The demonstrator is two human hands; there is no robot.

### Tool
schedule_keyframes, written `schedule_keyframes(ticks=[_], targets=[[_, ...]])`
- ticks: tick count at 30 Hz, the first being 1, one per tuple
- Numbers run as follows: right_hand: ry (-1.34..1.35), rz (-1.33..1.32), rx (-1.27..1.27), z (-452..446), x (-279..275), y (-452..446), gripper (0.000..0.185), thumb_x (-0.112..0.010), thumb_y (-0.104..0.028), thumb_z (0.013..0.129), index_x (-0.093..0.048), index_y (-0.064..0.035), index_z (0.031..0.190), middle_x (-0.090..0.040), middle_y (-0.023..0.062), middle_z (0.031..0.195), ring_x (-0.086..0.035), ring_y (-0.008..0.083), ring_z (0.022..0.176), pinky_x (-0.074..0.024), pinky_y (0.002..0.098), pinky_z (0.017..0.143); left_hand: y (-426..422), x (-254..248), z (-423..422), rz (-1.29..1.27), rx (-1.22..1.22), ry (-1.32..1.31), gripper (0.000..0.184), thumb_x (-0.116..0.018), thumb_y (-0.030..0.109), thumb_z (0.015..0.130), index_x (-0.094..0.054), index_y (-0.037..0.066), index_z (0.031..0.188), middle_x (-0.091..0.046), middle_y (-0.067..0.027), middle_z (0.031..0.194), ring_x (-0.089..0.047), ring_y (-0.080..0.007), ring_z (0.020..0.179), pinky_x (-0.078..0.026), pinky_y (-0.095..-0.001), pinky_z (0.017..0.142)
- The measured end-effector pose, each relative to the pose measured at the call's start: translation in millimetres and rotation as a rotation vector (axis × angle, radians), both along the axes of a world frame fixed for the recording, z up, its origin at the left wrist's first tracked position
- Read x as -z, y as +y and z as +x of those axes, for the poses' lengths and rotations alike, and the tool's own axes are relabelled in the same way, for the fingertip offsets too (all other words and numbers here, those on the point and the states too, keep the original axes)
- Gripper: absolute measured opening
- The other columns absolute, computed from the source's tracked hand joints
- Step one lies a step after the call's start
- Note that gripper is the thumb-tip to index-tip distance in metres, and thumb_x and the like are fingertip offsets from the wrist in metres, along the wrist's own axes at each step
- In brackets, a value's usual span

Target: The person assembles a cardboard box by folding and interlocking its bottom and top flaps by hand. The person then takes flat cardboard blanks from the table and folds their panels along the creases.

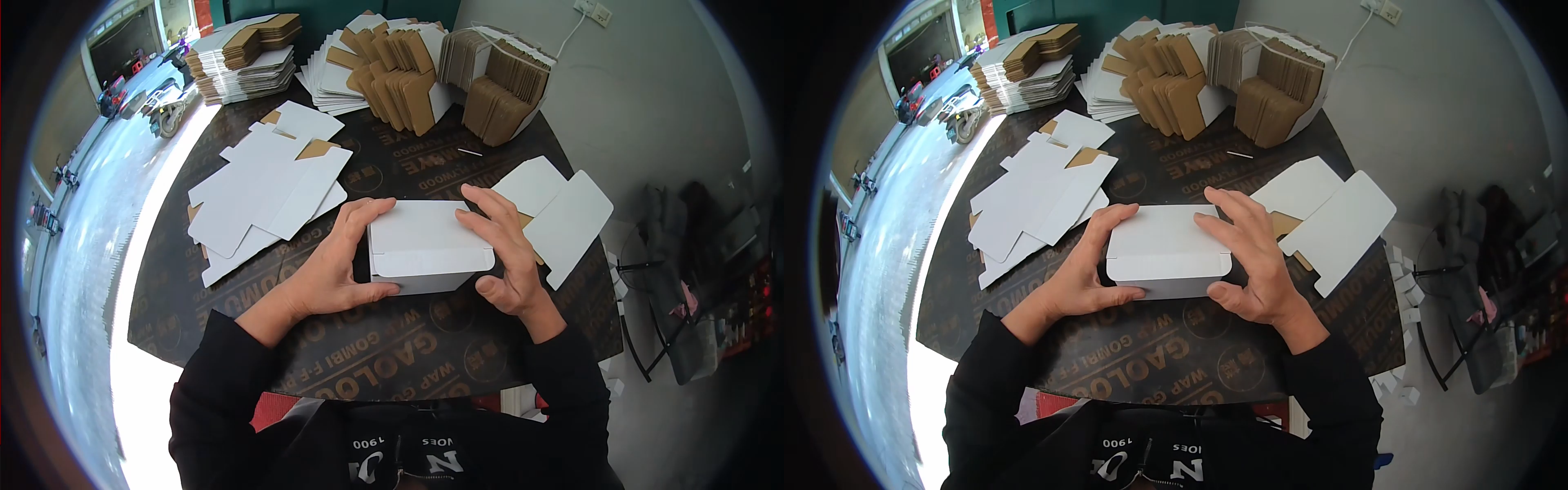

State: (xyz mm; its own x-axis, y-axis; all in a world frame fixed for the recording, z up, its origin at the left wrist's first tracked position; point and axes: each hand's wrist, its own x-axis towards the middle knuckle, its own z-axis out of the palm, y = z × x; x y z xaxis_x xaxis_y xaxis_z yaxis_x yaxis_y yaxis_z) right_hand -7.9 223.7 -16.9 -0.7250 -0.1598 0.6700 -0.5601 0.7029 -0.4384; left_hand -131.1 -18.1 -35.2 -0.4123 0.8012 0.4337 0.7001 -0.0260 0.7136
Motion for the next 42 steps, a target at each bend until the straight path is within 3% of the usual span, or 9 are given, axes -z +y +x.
schedule_keyframes(ticks=[7,11,21,37,42], targets=[[-0.001,0.022,-0.017,5,1,2,0.058,-0.053,-0.048,0.09,-0.062,-0.0003,0.122,-0.055,0.0181,0.135,-0.047,0.0354,0.127,-0.0356,0.0495,0.108,2,4,1,-0.005,0.035,-0.043,0.092,-0.083,0.023,0.07,-0.032,0.013,0.146,-0.034,-0.0189,0.143,-0.038,-0.0371,0.131,-0.032,-0.0461,0.111],[-0.002,-0.008,-0.03,5,1,-2,0.051,-0.057,-0.039,0.089,-0.063,0.0003,0.12,-0.062,0.0167,0.127,-0.051,0.0352,0.122,-0.0387,0.0473,0.106,1,3,-2,-0.005,0.042,-0.035,0.091,-0.083,0.024,0.07,-0.034,0.013,0.145,-0.035,-0.0186,0.142,-0.039,-0.0372,0.13,-0.032,-0.0462,0.111],[-0.006,0.041,-0.027,7,-5,-4,0.04,-0.066,-0.018,0.081,-0.065,-0.0003,0.117,-0.064,0.0149,0.125,-0.053,0.0334,0.119,-0.0416,0.045,0.104,-1,2,-2,-0.003,0.044,-0.048,0.088,-0.084,0.025,0.069,-0.038,0.012,0.143,-0.035,-0.0176,0.142,-0.041,-0.0375,0.128,-0.032,-0.0457,0.111],[-0.116,0.037,-0.079,7,-8,-4,0.035,-0.064,-0.012,0.084,-0.07,-0.008,0.117,-0.061,0.0125,0.131,-0.048,0.0309,0.125,-0.0387,0.0438,0.107,-3,4,-4,-0.022,0.034,-0.087,0.084,-0.083,0.029,0.07,-0.039,0.013,0.141,-0.034,-0.0178,0.142,-0.04,-0.0376,0.129,-0.032,-0.0466,0.109],[-0.154,0.0,-0.096,8,-9,-5,0.035,-0.061,-0.009,0.085,-0.07,-0.0083,0.119,-0.058,0.0123,0.133,-0.045,0.031,0.128,-0.0364,0.0438,0.109,-3,3,-2,0.004,0.054,-0.126,0.072,-0.079,0.031,0.075,-0.046,0.013,0.137,-0.032,-0.0178,0.144,-0.039,-0.0373,0.13,-0.031,-0.0475,0.11]])
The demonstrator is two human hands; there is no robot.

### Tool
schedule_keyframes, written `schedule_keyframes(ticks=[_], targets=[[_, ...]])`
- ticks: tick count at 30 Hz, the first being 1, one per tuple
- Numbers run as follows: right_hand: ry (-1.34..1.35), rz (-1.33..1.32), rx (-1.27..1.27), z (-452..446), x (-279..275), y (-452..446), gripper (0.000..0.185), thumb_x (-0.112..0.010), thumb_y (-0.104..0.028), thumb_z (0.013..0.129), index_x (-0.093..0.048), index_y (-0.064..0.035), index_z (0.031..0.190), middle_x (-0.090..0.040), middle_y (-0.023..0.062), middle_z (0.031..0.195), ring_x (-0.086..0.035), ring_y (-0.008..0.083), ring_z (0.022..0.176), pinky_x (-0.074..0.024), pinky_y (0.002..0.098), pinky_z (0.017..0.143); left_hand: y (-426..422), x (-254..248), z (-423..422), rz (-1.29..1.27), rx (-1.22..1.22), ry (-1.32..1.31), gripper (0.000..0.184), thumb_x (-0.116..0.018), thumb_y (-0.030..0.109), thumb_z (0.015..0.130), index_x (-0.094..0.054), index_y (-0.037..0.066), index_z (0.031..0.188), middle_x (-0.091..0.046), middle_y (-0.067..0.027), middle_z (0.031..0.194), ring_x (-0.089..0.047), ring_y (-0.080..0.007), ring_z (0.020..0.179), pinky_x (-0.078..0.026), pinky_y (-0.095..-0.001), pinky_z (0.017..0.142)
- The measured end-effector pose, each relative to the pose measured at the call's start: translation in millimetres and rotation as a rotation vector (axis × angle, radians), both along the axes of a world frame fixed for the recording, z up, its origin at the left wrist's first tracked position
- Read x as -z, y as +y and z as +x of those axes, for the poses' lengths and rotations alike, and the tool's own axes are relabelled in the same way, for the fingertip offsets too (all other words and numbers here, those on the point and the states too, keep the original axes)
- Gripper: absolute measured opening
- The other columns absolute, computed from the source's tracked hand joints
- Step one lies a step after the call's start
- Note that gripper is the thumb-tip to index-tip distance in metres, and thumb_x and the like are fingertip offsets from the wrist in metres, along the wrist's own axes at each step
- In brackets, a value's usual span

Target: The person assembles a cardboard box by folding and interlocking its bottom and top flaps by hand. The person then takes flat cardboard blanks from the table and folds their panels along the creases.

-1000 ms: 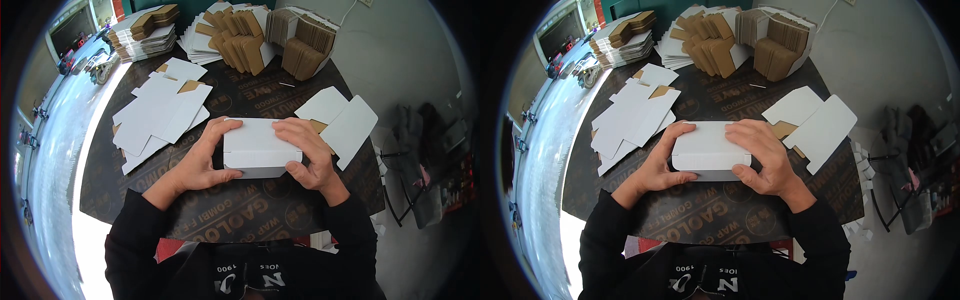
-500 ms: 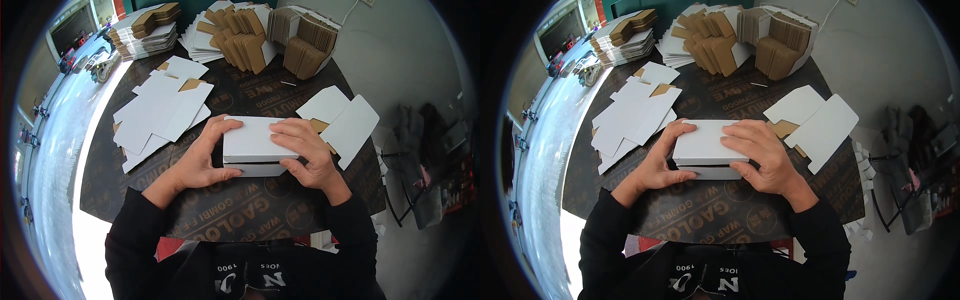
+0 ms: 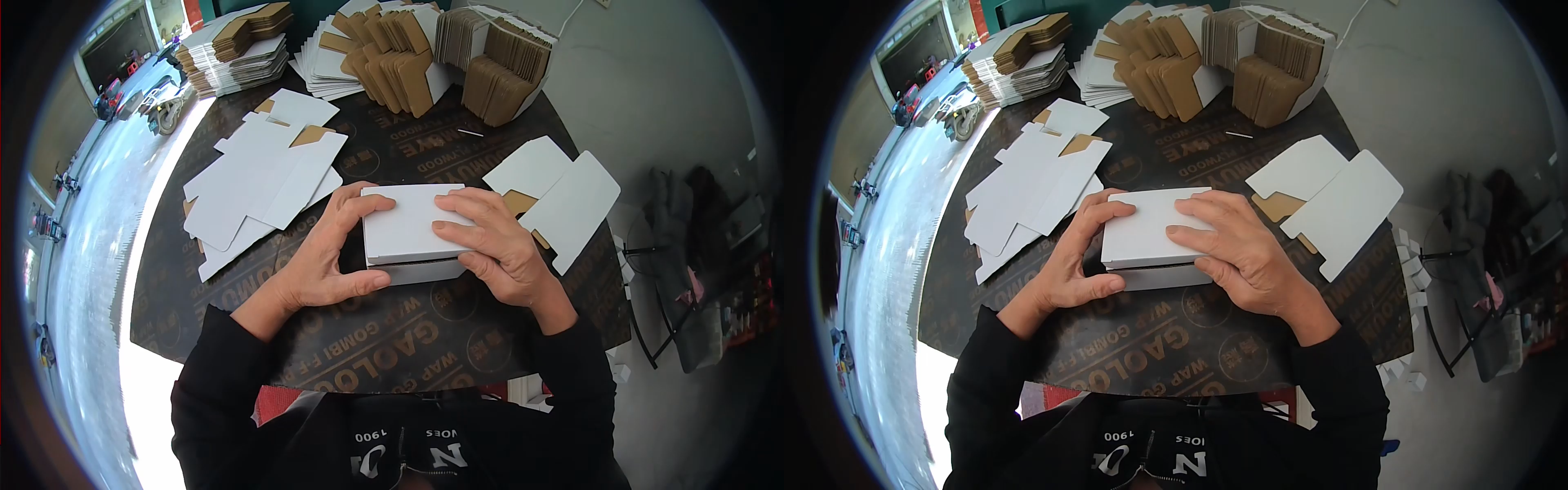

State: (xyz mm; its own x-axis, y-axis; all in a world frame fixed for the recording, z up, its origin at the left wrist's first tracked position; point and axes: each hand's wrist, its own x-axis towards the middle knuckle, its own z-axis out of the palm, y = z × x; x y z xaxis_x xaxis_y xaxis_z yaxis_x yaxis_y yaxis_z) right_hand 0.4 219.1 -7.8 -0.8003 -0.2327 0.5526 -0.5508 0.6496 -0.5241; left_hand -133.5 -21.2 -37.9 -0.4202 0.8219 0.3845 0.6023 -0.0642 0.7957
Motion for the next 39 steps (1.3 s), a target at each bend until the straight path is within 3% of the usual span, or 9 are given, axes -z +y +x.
schedule_keyframes(ticks=[4,9,19,39], targets=[[-0.04,-0.046,-0.007,1.1,-0.5,-1.2,0.035,-0.059,-0.006,0.086,-0.07,-0.0085,0.119,-0.057,0.0117,0.135,-0.043,0.0302,0.131,-0.0348,0.0435,0.111,3.7,-1.7,1.8,0.095,-0.017,0.181,0.056,-0.073,0.03,0.081,-0.056,0.013,0.132,-0.03,-0.018,0.148,-0.036,-0.0371,0.134,-0.029,-0.0485,0.112],[-0.062,-0.051,-0.004,0.7,1.2,0.7,0.034,-0.059,-0.007,0.087,-0.069,-0.0085,0.119,-0.057,0.0113,0.136,-0.043,0.0291,0.132,-0.0343,0.0434,0.112,4.9,-4.7,7.6,0.1,-0.02,0.124,0.044,-0.07,0.026,0.085,-0.064,0.014,0.127,-0.028,-0.0184,0.151,-0.033,-0.0369,0.137,-0.026,-0.0487,0.114],[-0.055,-0.006,0.011,0.6,0.6,0.3,0.035,-0.06,-0.006,0.089,-0.068,-0.0097,0.123,-0.055,0.0113,0.138,-0.044,0.0277,0.131,-0.0377,0.0387,0.109,3.1,-3.9,7.5,0.078,-0.003,0.104,0.042,-0.069,0.025,0.087,-0.065,0.016,0.128,-0.028,-0.0187,0.152,-0.032,-0.0365,0.138,-0.025,-0.0488,0.115],[-0.054,-0.019,-0.064,-2.2,5.6,6.0,0.036,-0.06,-0.009,0.087,-0.068,-0.0061,0.122,-0.055,0.0129,0.14,-0.041,0.0296,0.134,-0.0352,0.0411,0.111,2.5,-3.9,6.3,0.061,-0.01,0.176,0.042,-0.064,0.031,0.089,-0.065,0.017,0.129,-0.031,-0.0194,0.154,-0.03,-0.0382,0.141,-0.026,-0.0487,0.115]])
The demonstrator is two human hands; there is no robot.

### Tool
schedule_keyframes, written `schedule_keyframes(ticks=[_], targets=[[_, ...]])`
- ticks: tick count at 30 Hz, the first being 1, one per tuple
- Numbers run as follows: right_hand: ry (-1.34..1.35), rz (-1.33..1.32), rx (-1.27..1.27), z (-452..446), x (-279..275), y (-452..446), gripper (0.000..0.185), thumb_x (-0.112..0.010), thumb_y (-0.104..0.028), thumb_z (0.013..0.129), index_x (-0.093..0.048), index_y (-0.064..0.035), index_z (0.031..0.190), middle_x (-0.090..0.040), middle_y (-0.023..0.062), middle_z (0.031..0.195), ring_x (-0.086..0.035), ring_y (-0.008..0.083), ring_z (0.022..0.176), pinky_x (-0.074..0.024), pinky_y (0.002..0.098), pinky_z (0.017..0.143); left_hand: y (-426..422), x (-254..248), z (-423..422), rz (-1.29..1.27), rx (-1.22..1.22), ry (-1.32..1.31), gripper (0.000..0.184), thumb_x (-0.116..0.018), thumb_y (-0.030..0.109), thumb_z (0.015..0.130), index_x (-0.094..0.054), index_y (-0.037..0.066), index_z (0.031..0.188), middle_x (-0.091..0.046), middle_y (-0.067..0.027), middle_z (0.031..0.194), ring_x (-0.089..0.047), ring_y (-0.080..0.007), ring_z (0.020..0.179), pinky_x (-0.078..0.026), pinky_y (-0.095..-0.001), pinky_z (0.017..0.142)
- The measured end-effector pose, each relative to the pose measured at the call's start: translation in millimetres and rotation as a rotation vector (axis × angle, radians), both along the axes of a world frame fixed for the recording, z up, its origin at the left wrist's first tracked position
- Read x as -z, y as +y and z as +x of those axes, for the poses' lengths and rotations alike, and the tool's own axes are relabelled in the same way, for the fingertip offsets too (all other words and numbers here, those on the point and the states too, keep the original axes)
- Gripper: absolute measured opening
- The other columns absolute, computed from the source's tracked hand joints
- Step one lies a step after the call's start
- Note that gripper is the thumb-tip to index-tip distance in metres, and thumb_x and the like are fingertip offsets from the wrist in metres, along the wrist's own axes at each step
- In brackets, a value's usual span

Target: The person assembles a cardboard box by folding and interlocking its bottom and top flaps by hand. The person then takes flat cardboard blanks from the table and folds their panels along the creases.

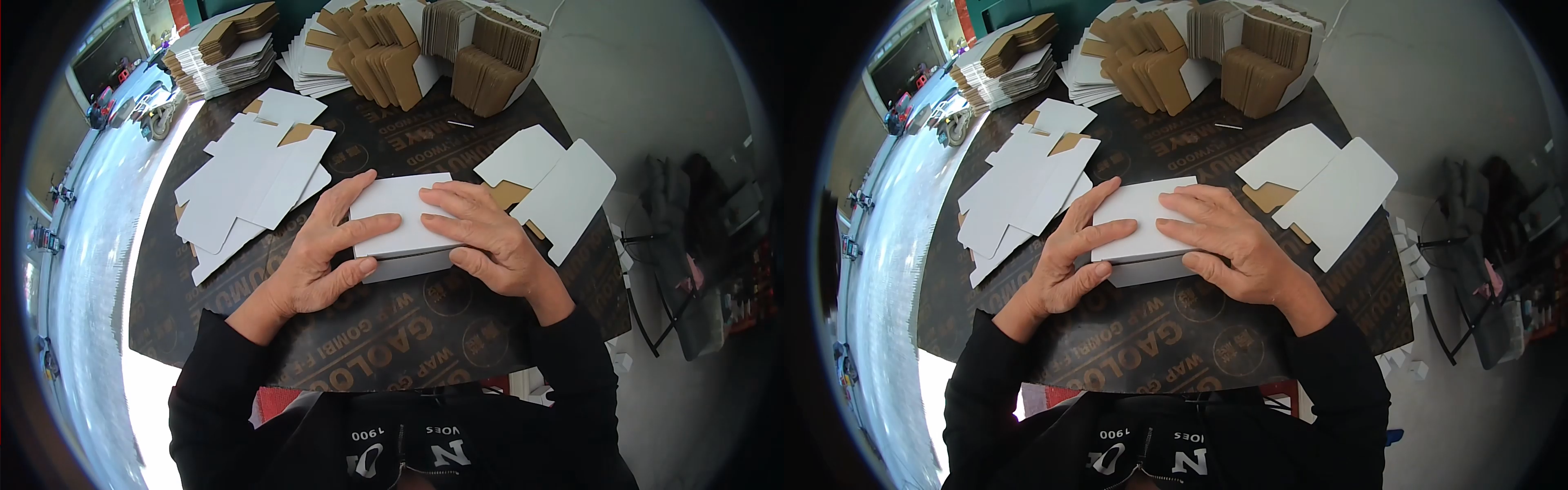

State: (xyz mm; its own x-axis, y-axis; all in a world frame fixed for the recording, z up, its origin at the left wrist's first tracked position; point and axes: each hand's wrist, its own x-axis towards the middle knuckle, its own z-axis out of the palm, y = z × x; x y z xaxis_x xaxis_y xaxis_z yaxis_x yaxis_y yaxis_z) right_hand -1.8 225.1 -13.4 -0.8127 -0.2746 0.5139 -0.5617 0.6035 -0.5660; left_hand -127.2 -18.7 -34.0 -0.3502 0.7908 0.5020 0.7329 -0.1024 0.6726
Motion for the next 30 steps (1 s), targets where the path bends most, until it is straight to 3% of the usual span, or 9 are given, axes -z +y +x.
schedule_keyframes(ticks=[5,21,26,30], targets=[[0.007,0.001,0.016,-1,2,-2,0.038,-0.059,-0.015,0.085,-0.068,-0.007,0.121,-0.056,0.014,0.139,-0.042,0.0318,0.133,-0.0334,0.0462,0.111,-1,0,-3,0.008,-0.009,0.122,0.042,-0.063,0.032,0.088,-0.067,0.017,0.127,-0.032,-0.0204,0.154,-0.032,-0.0386,0.14,-0.027,-0.0484,0.115],[0.114,0.19,0.042,-2,8,2,0.041,-0.065,-0.022,0.085,-0.067,-0.006,0.122,-0.053,0.0162,0.142,-0.041,0.0328,0.134,-0.0323,0.0464,0.112,1,-6,1,-0.043,-0.093,0.328,0.042,-0.068,0.032,0.086,-0.068,0.02,0.126,-0.037,-0.0159,0.153,-0.034,-0.0382,0.14,-0.034,-0.0471,0.112],[0.129,0.201,0.072,-4,9,-1,0.052,-0.07,-0.027,0.082,-0.063,-0.0063,0.129,-0.047,0.0163,0.147,-0.038,0.0333,0.137,-0.0304,0.046,0.114,-2,-8,2,-0.098,-0.123,0.331,0.042,-0.069,0.03,0.085,-0.068,0.02,0.125,-0.037,-0.015,0.154,-0.033,-0.0376,0.141,-0.034,-0.0464,0.113],[0.059,0.21,0.193,-5,8,-4,0.072,-0.073,-0.029,0.077,-0.05,-0.0056,0.141,-0.037,0.0158,0.153,-0.033,0.0344,0.141,-0.0278,0.0461,0.116,-2,-8,4,-0.116,-0.121,0.305,0.04,-0.071,0.026,0.083,-0.07,0.02,0.122,-0.037,-0.0152,0.153,-0.034,-0.0375,0.14,-0.033,-0.046,0.114]])
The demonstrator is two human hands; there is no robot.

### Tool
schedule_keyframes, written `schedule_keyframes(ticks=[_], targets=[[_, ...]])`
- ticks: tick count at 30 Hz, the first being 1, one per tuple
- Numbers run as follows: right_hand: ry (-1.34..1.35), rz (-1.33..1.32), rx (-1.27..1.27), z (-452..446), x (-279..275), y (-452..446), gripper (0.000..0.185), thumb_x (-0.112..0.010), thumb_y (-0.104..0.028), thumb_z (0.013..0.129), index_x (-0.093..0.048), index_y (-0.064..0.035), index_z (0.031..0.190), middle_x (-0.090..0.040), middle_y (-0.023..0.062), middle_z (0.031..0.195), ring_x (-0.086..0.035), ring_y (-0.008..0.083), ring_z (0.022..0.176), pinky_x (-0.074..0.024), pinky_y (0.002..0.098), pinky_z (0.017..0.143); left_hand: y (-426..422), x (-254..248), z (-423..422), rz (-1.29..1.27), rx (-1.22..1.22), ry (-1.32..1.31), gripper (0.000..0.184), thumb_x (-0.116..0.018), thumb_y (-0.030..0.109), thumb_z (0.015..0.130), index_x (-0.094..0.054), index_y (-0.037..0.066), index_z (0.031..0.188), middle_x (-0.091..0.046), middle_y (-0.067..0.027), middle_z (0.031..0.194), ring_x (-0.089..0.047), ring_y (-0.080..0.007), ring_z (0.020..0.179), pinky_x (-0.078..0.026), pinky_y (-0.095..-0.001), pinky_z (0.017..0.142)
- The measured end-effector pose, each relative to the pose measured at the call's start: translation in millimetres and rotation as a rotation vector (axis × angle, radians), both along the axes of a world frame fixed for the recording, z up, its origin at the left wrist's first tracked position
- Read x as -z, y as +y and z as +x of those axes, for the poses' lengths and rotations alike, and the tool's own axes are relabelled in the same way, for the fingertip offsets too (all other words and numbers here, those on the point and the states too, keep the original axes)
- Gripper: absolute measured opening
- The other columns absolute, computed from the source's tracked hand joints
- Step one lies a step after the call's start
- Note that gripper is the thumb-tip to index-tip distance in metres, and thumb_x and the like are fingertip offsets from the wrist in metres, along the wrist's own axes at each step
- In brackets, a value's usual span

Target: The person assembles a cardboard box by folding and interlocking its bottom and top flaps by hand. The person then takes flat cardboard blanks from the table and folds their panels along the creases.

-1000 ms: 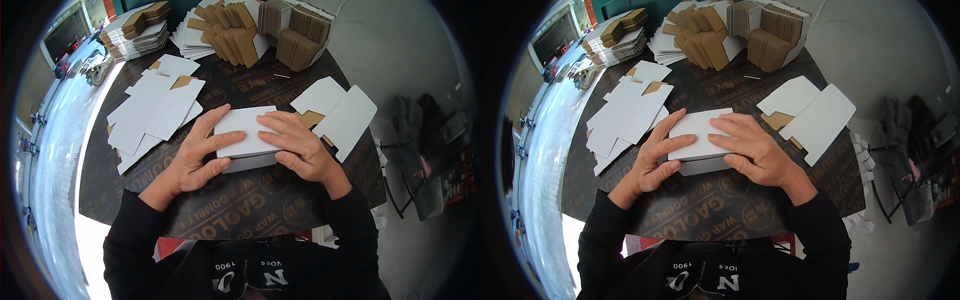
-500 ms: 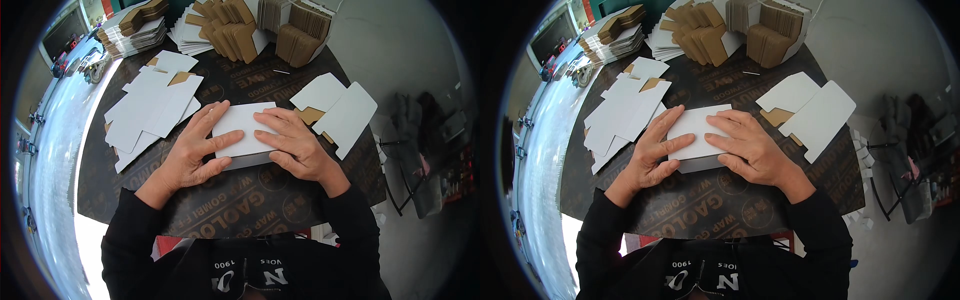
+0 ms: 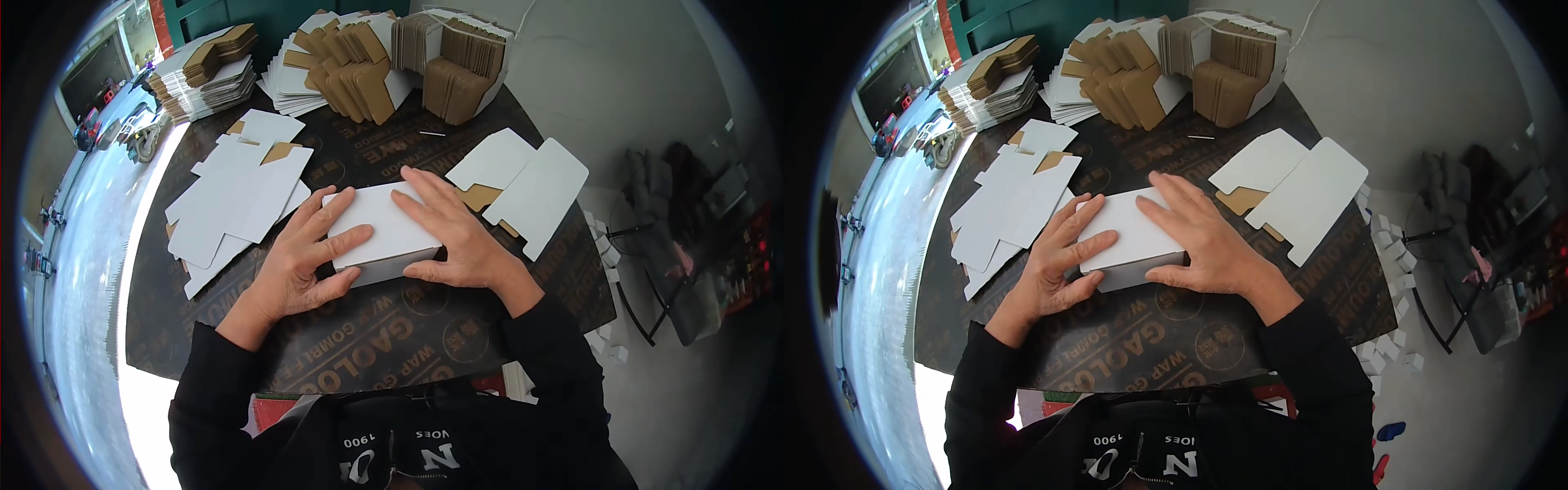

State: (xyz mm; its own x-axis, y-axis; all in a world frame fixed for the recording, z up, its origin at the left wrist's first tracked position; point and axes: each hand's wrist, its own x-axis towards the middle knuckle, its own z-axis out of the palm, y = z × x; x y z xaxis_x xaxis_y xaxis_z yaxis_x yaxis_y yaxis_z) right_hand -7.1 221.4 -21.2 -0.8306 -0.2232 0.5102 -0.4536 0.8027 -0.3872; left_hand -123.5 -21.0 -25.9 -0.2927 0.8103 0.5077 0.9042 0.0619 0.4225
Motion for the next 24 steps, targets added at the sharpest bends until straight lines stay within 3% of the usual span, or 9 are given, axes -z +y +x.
schedule_keyframes(ticks=[6,10,11,15,21,24], targets=[[-0.19,-0.103,0.055,0,-2,9,0.086,-0.074,-0.027,0.077,-0.034,-0.0023,0.149,-0.031,0.0186,0.155,-0.034,0.0362,0.139,-0.0284,0.0431,0.115,-1,7,-4,0.051,0.033,0.048,0.064,-0.076,0.026,0.079,-0.056,0.014,0.138,-0.037,-0.0184,0.152,-0.034,-0.0386,0.14,-0.032,-0.0464,0.114],[-0.258,-0.259,0.045,1,-3,6,0.089,-0.075,-0.025,0.075,-0.031,-0.0015,0.15,-0.036,0.0187,0.151,-0.035,0.0356,0.138,-0.0284,0.0431,0.115,3,14,-4,0.19,-0.048,-0.334,0.096,-0.081,0.029,0.074,-0.03,0.005,0.151,-0.035,-0.0217,0.151,-0.034,-0.0393,0.139,-0.031,-0.0456,0.114],[-0.257,-0.258,0.043,1,-2,6,0.089,-0.075,-0.025,0.075,-0.031,-0.0015,0.15,-0.036,0.0187,0.151,-0.035,0.0356,0.138,-0.0284,0.0431,0.115,3,13,-4,0.192,-0.051,-0.333,0.096,-0.081,0.029,0.074,-0.03,0.005,0.151,-0.035,-0.0217,0.151,-0.034,-0.0393,0.139,-0.031,-0.0456,0.114],[-0.243,-0.56,0.022,-1,6,9,0.093,-0.078,-0.022,0.071,-0.032,-0.0004,0.149,-0.038,0.0187,0.147,-0.037,0.0345,0.136,-0.0297,0.0432,0.114,0,4,0,0.012,-0.077,-0.557,0.114,-0.086,0.029,0.069,-0.013,0.001,0.153,-0.032,-0.023,0.151,-0.034,-0.0391,0.138,-0.03,-0.0444,0.114],[-0.31,-0.475,0.008,-2,2,13,0.095,-0.079,-0.022,0.068,-0.032,0.0016,0.148,-0.039,0.0188,0.145,-0.038,0.0344,0.134,-0.0316,0.0433,0.113,1,7,-2,0.108,0.014,-0.732,0.11,-0.087,0.027,0.067,-0.021,0.003,0.151,-0.033,-0.0214,0.148,-0.038,-0.0364,0.133,-0.032,-0.0419,0.112],[-0.245,-0.248,0.017,2,-10,5,0.095,-0.078,-0.025,0.069,-0.033,0.0027,0.147,-0.038,0.0195,0.146,-0.039,0.035,0.133,-0.0327,0.0433,0.111,-3,-3,1,0.044,-0.019,-0.462,0.11,-0.088,0.028,0.066,-0.022,0.004,0.151,-0.035,-0.0204,0.145,-0.041,-0.0348,0.128,-0.033,-0.0413,0.11]])
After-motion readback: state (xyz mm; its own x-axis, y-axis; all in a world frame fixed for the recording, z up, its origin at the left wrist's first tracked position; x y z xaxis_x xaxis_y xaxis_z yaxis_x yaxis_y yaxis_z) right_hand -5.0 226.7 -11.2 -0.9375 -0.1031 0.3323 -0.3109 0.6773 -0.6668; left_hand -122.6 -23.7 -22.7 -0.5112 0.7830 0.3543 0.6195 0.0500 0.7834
